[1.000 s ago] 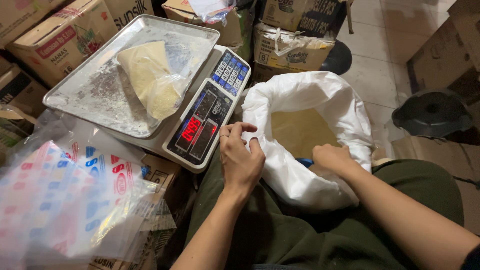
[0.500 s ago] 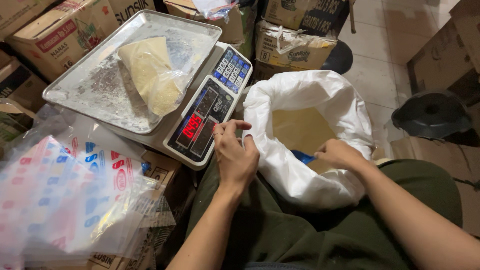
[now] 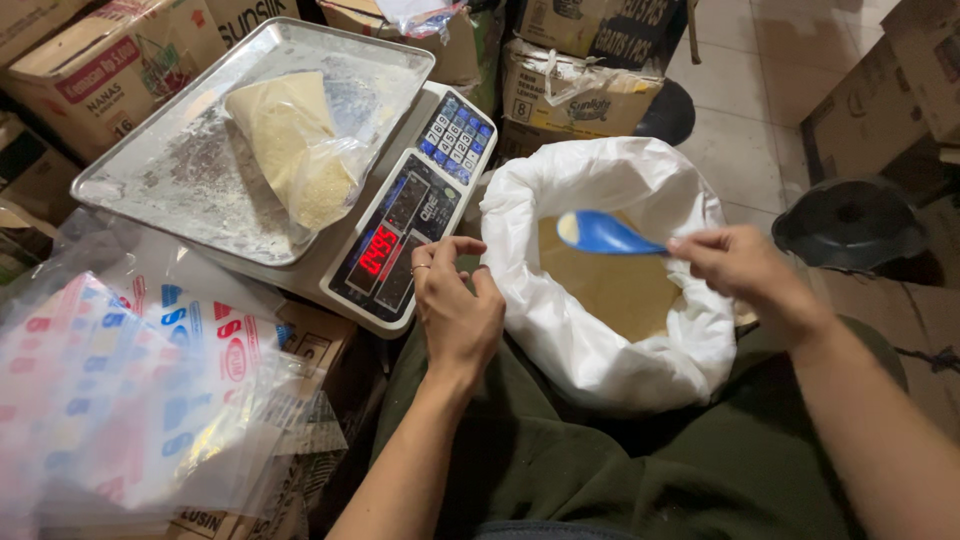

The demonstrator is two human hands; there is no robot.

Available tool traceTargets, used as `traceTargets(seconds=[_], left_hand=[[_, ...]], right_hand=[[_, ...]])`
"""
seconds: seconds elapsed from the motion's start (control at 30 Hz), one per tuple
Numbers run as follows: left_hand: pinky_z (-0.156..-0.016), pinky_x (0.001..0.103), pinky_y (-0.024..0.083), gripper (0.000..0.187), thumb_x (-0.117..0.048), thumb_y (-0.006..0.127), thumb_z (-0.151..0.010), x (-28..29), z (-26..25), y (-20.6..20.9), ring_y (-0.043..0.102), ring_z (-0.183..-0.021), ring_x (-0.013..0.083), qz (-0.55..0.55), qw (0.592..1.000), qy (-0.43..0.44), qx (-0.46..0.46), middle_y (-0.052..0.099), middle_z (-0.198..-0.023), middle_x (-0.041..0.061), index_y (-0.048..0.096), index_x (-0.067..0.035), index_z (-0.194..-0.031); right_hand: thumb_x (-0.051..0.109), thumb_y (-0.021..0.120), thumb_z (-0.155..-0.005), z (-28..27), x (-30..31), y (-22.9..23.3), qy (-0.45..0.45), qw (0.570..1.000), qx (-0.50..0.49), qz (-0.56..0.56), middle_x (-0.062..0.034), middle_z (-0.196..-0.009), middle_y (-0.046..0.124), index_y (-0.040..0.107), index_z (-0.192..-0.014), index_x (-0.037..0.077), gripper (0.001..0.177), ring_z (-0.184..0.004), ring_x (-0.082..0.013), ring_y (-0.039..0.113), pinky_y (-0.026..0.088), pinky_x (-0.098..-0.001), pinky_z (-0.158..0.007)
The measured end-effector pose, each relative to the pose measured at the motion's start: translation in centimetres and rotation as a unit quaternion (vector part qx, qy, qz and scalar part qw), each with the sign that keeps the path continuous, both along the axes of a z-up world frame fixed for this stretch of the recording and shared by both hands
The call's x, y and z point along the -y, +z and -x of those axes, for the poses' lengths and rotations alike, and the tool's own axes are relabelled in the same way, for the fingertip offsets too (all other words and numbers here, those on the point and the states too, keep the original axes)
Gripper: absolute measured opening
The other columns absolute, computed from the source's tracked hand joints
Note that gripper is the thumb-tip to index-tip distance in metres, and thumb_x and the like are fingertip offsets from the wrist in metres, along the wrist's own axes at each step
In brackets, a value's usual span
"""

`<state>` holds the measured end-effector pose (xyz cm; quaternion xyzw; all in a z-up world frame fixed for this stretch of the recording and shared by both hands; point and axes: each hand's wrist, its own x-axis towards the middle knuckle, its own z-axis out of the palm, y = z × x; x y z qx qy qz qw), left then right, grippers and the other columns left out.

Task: The person scoops a beige powder from a large sack into small plastic bags, weighs each bag on a digital scale, and ties the bags shut. The process is repeated multiple times, with finished bags placed aside.

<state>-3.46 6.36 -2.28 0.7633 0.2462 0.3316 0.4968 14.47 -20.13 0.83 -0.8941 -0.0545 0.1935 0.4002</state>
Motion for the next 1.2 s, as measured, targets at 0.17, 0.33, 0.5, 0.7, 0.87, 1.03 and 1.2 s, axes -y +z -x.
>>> traceTargets(seconds=[0.17,0.33,0.5,0.7,0.87,1.03,1.2], left_hand=[[-0.088,0.043,0.051,0.033,0.001,0.049,-0.079,-0.5,0.3,-0.9,0.061,-0.103,0.0328,-0.014,0.999,0.037,0.004,0.057,-0.116,0.018,0.067,-0.004,-0.106],[-0.097,0.046,0.046,0.031,0.002,0.052,-0.081,-1.8,0.2,-1.8,0.058,-0.110,0.0370,-0.027,0.991,0.121,0.044,0.057,-0.114,0.021,0.054,0.001,-0.112],[-0.098,0.048,0.044,0.035,0.005,0.049,-0.078,-3.2,0.3,-2.1,0.057,-0.109,0.0396,-0.007,0.978,0.190,0.086,0.056,-0.113,0.025,0.046,0.005,-0.113],[-0.100,0.051,0.043,0.035,0.004,0.052,-0.075,-3.9,0.7,-2.4,0.057,-0.107,0.0420,-0.006,0.976,0.202,0.084,0.056,-0.110,0.026,0.045,0.006,-0.109],[-0.098,0.052,0.042,0.036,0.004,0.053,-0.076,-4.2,1.0,-2.4,0.056,-0.109,0.0441,-0.014,0.974,0.211,0.076,0.057,-0.112,0.027,0.046,0.006,-0.112],[-0.097,0.048,0.045,0.035,0.004,0.054,-0.078,-4.0,1.1,-2.0,0.058,-0.107,0.0390,0.008,0.980,0.181,0.079,0.056,-0.113,0.025,0.047,0.006,-0.112],[-0.085,0.040,0.054,0.032,0.002,0.055,-0.080,-3.5,0.9,-1.9,0.059,-0.106,0.0331,0.044,0.985,0.155,0.066,0.055,-0.114,0.022,0.050,0.003,-0.112]], right_hand=[[0.034,0.072,-0.090,-0.1,-4.1,6.4,0.089,0.995,0.053,-0.007,0.0002,-0.068,0.061,0.080,-0.107,0.006,0.033,-0.054,-0.0073,0.046,0.035,-0.0265,-0.047],[0.037,0.073,-0.090,0.9,-9.8,10.8,0.186,0.972,0.122,0.075,-0.0024,-0.070,0.062,0.082,-0.104,0.006,0.035,-0.057,-0.0107,0.048,0.037,-0.0296,-0.048],[0.037,0.072,-0.091,2.7,-17.7,13.5,0.335,0.912,0.216,0.094,-0.0043,-0.073,0.071,0.081,-0.101,0.005,0.035,-0.065,-0.0116,0.060,0.049,-0.0301,-0.056],[0.036,0.072,-0.091,5.3,-24.3,13.8,0.346,0.857,0.356,0.141,-0.0129,-0.085,0.075,0.082,-0.102,0.014,0.026,-0.074,-0.0253,0.070,0.054,-0.0400,-0.072],[0.033,0.070,-0.092,5.8,-24.2,14.0,0.338,0.868,0.343,0.117,-0.0129,-0.084,0.076,0.081,-0.102,0.013,0.025,-0.071,-0.0248,0.071,0.055,-0.0385,-0.071],[0.035,0.071,-0.093,4.4,-21.6,13.8,0.290,0.918,0.251,0.102,-0.0113,-0.084,0.078,0.082,-0.104,0.009,0.030,-0.071,-0.0208,0.067,0.053,-0.0385,-0.065],[0.038,0.074,-0.090,1.0,-15.0,12.3,0.223,0.942,0.228,0.106,-0.0089,-0.095,0.078,0.079,-0.116,0.012,0.037,-0.080,-0.0193,0.069,0.056,-0.0369,-0.070]])
